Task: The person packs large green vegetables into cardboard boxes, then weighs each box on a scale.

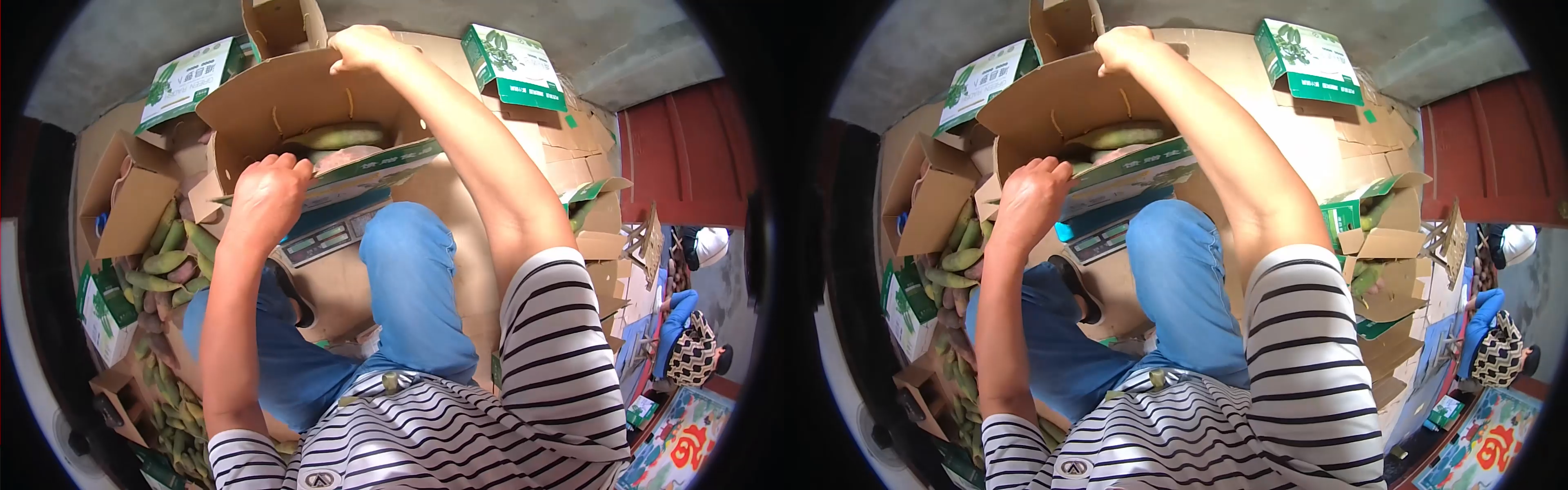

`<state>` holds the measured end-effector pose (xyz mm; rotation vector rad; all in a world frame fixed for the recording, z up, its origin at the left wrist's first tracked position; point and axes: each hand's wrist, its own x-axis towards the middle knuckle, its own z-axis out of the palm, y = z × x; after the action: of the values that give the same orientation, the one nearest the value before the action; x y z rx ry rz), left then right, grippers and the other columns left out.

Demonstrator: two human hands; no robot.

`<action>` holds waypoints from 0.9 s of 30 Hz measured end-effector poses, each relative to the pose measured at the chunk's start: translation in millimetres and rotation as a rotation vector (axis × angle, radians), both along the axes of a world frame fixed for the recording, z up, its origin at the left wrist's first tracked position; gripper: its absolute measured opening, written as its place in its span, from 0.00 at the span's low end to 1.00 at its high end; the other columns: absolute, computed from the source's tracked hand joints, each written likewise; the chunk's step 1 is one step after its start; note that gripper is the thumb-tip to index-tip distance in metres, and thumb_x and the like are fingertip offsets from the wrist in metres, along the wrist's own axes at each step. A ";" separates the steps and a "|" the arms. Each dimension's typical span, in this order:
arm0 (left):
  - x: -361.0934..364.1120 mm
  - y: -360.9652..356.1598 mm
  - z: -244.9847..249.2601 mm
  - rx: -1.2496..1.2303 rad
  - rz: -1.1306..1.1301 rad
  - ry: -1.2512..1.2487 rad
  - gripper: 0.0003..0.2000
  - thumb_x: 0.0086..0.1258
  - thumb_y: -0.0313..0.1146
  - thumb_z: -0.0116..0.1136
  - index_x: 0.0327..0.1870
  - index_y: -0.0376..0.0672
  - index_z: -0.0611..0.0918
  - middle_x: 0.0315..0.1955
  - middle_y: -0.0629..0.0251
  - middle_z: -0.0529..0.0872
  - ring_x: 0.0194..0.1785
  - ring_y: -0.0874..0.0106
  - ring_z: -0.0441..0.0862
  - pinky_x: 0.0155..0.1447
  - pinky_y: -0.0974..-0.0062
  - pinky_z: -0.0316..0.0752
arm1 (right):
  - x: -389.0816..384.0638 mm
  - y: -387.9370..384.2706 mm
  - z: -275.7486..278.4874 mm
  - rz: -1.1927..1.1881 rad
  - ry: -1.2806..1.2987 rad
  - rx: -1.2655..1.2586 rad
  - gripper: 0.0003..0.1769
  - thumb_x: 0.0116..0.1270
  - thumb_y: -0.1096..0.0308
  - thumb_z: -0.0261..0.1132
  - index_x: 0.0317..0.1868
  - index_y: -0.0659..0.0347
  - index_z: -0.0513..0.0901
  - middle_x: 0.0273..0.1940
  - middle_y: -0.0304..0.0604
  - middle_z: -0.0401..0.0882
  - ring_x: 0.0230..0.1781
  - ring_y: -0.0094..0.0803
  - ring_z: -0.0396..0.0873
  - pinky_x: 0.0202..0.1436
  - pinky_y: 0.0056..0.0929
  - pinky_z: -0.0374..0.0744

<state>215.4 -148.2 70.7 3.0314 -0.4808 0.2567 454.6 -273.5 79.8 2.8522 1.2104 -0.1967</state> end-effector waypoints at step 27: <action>106.9 -324.3 10.3 -0.837 -0.642 0.238 0.09 0.57 0.23 0.54 0.40 0.36 0.80 0.34 0.50 0.85 0.40 0.53 0.84 0.44 0.59 0.78 | 78.0 -554.6 -120.0 -0.288 -0.449 -0.495 0.07 0.61 0.72 0.56 0.34 0.57 0.82 0.33 0.48 0.82 0.41 0.44 0.81 0.41 0.41 0.80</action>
<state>322.4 -472.5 81.0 1.9505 -0.9787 0.0311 532.6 -828.1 -40.2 2.4295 0.5671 0.1195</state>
